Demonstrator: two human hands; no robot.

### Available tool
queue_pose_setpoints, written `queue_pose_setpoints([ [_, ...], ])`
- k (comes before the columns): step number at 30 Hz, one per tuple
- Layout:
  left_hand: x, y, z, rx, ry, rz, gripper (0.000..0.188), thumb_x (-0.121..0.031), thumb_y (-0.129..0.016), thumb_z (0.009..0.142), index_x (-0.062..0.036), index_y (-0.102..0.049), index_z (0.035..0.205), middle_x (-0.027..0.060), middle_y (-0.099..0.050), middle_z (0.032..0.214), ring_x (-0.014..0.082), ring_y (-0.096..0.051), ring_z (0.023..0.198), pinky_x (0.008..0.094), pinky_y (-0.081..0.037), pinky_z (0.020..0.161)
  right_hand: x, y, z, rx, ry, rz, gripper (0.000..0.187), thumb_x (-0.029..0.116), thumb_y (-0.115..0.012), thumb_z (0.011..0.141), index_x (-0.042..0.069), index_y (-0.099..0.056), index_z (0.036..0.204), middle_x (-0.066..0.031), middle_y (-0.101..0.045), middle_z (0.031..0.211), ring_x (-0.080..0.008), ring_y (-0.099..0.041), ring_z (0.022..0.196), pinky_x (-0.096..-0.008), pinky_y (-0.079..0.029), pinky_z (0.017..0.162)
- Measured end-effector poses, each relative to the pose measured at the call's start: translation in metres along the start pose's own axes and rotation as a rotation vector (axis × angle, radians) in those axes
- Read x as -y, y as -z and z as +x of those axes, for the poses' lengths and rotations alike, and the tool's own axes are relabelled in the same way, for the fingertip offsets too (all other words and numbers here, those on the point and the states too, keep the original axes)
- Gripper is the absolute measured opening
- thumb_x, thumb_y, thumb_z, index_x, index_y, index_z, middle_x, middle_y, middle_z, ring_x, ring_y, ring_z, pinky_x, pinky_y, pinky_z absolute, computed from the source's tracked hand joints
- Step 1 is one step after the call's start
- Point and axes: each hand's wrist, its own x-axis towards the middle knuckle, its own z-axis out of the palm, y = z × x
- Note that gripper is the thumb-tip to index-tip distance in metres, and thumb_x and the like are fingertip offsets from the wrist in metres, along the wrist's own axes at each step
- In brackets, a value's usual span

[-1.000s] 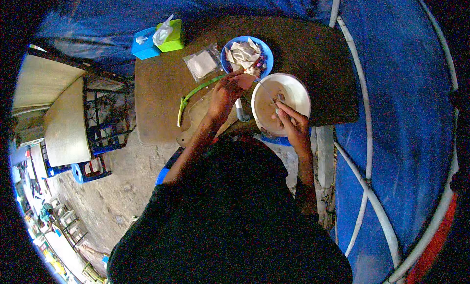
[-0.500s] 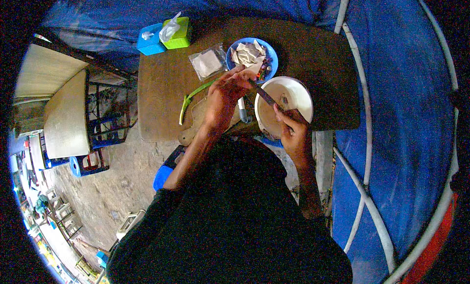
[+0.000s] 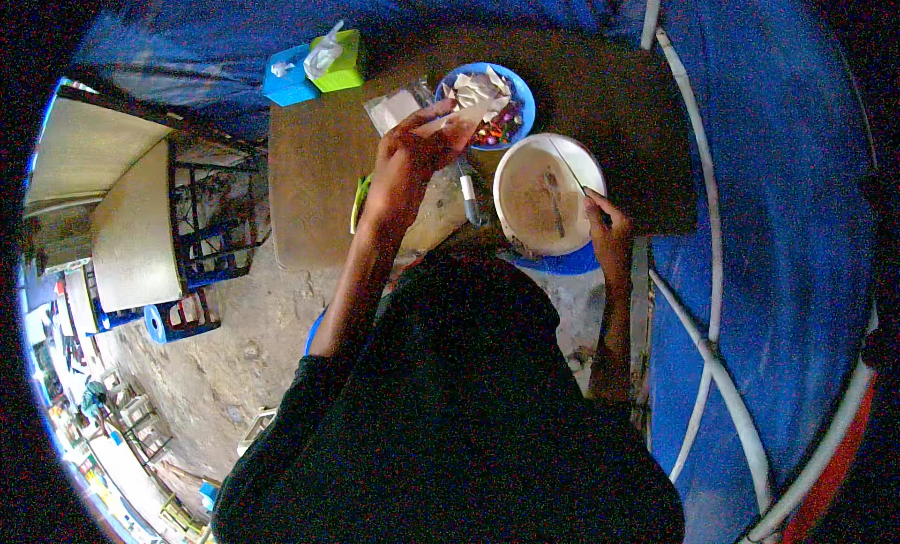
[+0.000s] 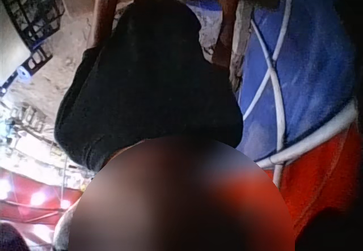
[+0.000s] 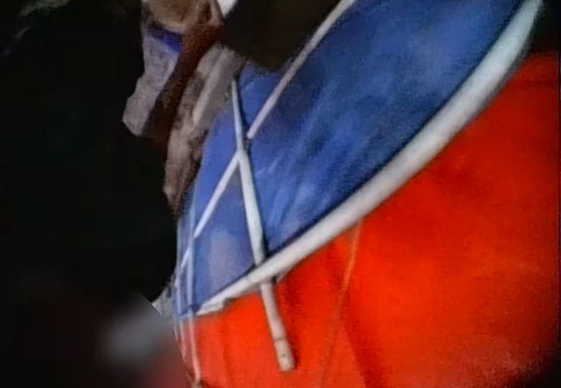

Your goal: The person assembles small food packets by placing a filling onto a wrapper, folding it into a triangular shape, and placing the finished packet into a blue bowl. The process is repeated multiple times using a spoon to scoop filling from a white bowl.

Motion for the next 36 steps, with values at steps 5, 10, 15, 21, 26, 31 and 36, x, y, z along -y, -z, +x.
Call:
queue_pose_setpoints([
  [5, 0.055, 0.011, 0.003, 0.152, -0.086, -0.257, 0.053, -0.030, -0.058, 0.089, 0.0012, -0.045, 0.130, 0.0159, -0.061, 0.116, 0.0240, -0.061, 0.104, 0.0348, -0.048, 0.094, -0.117, -0.040, -0.020, -0.133, 0.278, -0.324, 0.024, 0.011, -0.055, 0.087, 0.004, -0.063, 0.109, -0.0161, -0.065, 0.079, -0.0276, -0.061, 0.066, -0.0388, -0.049, 0.063],
  [10, 0.158, 0.026, 0.025, 0.314, 0.019, 0.194, 0.035, -0.026, -0.057, 0.090, -0.0016, -0.061, 0.115, 0.0090, -0.065, 0.110, 0.0173, -0.062, 0.099, 0.0313, -0.049, 0.088, -0.159, -0.069, -0.023, 0.261, 0.118, -0.667, 0.022, 0.017, -0.052, 0.084, 0.006, -0.062, 0.100, -0.0197, -0.064, 0.082, -0.0366, -0.062, 0.073, -0.0468, -0.049, 0.065],
  [15, 0.257, 0.017, 0.043, 0.338, 0.158, 0.224, 0.033, -0.027, -0.060, 0.087, -0.0011, -0.067, 0.106, 0.0074, -0.068, 0.099, 0.0153, -0.063, 0.090, 0.0294, -0.049, 0.084, -0.129, -0.066, -0.015, 0.236, -0.049, -0.593, 0.031, 0.015, -0.052, 0.085, 0.008, -0.060, 0.114, -0.0202, -0.064, 0.083, -0.0368, -0.062, 0.073, -0.0479, -0.050, 0.066],
  [21, 0.271, 0.009, 0.031, 0.189, 0.288, 0.347, 0.034, -0.030, -0.068, 0.084, -0.0022, -0.069, 0.104, 0.0072, -0.069, 0.097, 0.0144, -0.062, 0.086, 0.0297, -0.048, 0.080, -0.113, -0.060, -0.018, 0.153, 0.125, -0.514, 0.034, 0.014, -0.054, 0.082, 0.008, -0.063, 0.114, -0.0205, -0.065, 0.080, -0.0380, -0.063, 0.068, -0.0482, -0.051, 0.064],
  [26, 0.262, 0.002, 0.021, 0.139, 0.214, 0.260, 0.030, -0.025, -0.068, 0.085, -0.0016, -0.069, 0.102, 0.0078, -0.069, 0.094, 0.0161, -0.063, 0.084, 0.0289, -0.051, 0.077, -0.170, -0.065, -0.001, 0.312, -0.059, -0.501, 0.027, 0.016, -0.055, 0.082, 0.005, -0.065, 0.105, -0.0220, -0.065, 0.082, -0.0378, -0.064, 0.070, -0.0453, -0.051, 0.065],
  [31, 0.279, 0.005, 0.025, 0.184, 0.158, 0.290, 0.030, -0.025, -0.067, 0.086, -0.0003, -0.069, 0.102, 0.0084, -0.069, 0.093, 0.0155, -0.064, 0.083, 0.0288, -0.051, 0.075, -0.200, -0.063, 0.008, 0.474, -0.051, -0.390, 0.024, 0.016, -0.055, 0.082, 0.004, -0.066, 0.100, -0.0202, -0.066, 0.078, -0.0316, -0.063, 0.064, -0.0427, -0.050, 0.062],
  [36, 0.282, 0.014, 0.028, 0.249, 0.208, 0.329, 0.036, -0.036, -0.052, 0.092, -0.0112, -0.066, 0.113, 0.0023, -0.068, 0.100, 0.0094, -0.060, 0.083, 0.0265, -0.049, 0.072, -0.166, -0.053, 0.013, 0.508, -0.070, -0.119, 0.024, 0.016, -0.054, 0.085, 0.007, -0.066, 0.102, -0.0062, -0.061, 0.064, -0.0172, -0.055, 0.050, -0.0335, -0.045, 0.048],
])
